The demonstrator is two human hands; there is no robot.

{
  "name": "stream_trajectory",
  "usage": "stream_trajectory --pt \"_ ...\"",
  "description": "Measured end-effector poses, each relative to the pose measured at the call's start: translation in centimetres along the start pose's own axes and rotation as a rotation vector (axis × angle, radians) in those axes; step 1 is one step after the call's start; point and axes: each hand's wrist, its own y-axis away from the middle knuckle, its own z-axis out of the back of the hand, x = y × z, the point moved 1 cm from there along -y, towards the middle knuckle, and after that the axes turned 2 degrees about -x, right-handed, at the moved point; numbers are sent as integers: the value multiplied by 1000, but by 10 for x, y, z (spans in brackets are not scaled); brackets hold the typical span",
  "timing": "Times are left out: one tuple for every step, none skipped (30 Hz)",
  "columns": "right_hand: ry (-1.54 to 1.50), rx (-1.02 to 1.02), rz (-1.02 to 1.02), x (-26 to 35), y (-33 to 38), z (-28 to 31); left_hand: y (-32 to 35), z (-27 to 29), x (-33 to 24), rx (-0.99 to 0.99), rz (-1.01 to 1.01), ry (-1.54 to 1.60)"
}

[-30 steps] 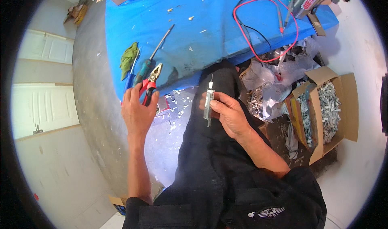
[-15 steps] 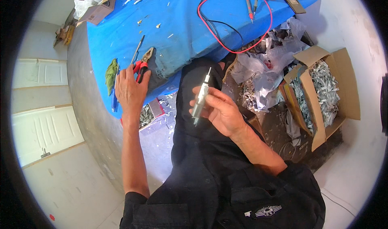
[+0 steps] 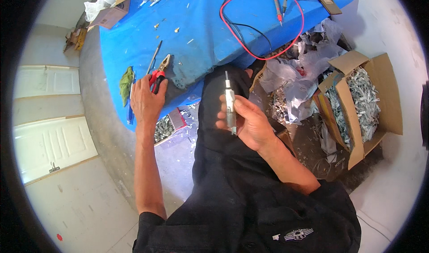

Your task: The person uses a screwdriver to pry open and disassemble small metal components, then uses pliers to manipulate internal parts and wires, and finally reassembles a small metal cylinder by hand.

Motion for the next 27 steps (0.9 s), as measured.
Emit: stream_trajectory --pt "-6 -6 16 -1 -1 0 0 4 0 -19 4 17" --pt "-12 -11 32 -2 -2 0 -2 7 3 -38 8 35" --pt "-43 -7 47 -1 -3 0 -7 10 9 -56 32 37" --pt "-49 -1 48 1 -4 1 -11 12 16 -75 60 38" --pt "-56 5 50 2 -5 1 -16 15 24 -94 88 39" --pt "-54 0 57 1 -7 1 -23 18 35 -93 132 12" --pt "-14 -35 62 2 -8 0 -30 20 45 -79 193 10" --pt "26 -69 66 2 -8 -3 -35 22 56 -65 255 9" --pt "66 -101 71 1 -7 -5 -39 25 67 -52 318 8" --pt "99 -115 80 0 -8 -3 -44 24 77 -42 329 -12" --pt "101 -103 122 -1 -9 -4 -51 23 84 -26 333 -19" --pt "122 -93 131 -2 -10 -5 -55 24 92 -10 338 -27" --pt "144 -90 145 -1 -11 -6 -60 20 97 9 339 -29" --pt "173 -85 150 -3 -12 -6 -58 16 103 -38 319 -59" --pt "203 -80 154 -1 -13 -9 -59 14 109 -54 299 -66" --pt "271 -112 144 4 -13 -10 -63 9 112 -62 272 -66" --pt "343 -121 168 6 -13 -13 -61 6 118 -66 256 -73" --pt "413 -129 192 9 -14 -17 -62 3 122 -83 256 -50" --pt "484 -139 212 13 -15 -21 -59 2 124 -102 225 -47" --pt "520 -166 264 16 -16 -34 -57 2 125 -121 194 -45" --pt "532 -162 272 20 -18 -38 -55 4 126 -140 162 -44" --pt "541 -172 290 25 -18 -38 -58 1 120 -163 97 -32" --pt "555 -172 298 27 -19 -40 -53 8 112 -174 96 23" --pt "604 -194 281 28 -24 -32 -46 16 100 -185 93 78" --pt "577 -179 297 28 -28 -30 -39 21 88 -195 87 135" --pt "549 -160 304 26 -33 -29 -26 23 81 -181 62 169" --pt "521 -142 312 27 -36 -31 -13 23 73 -148 63 175"
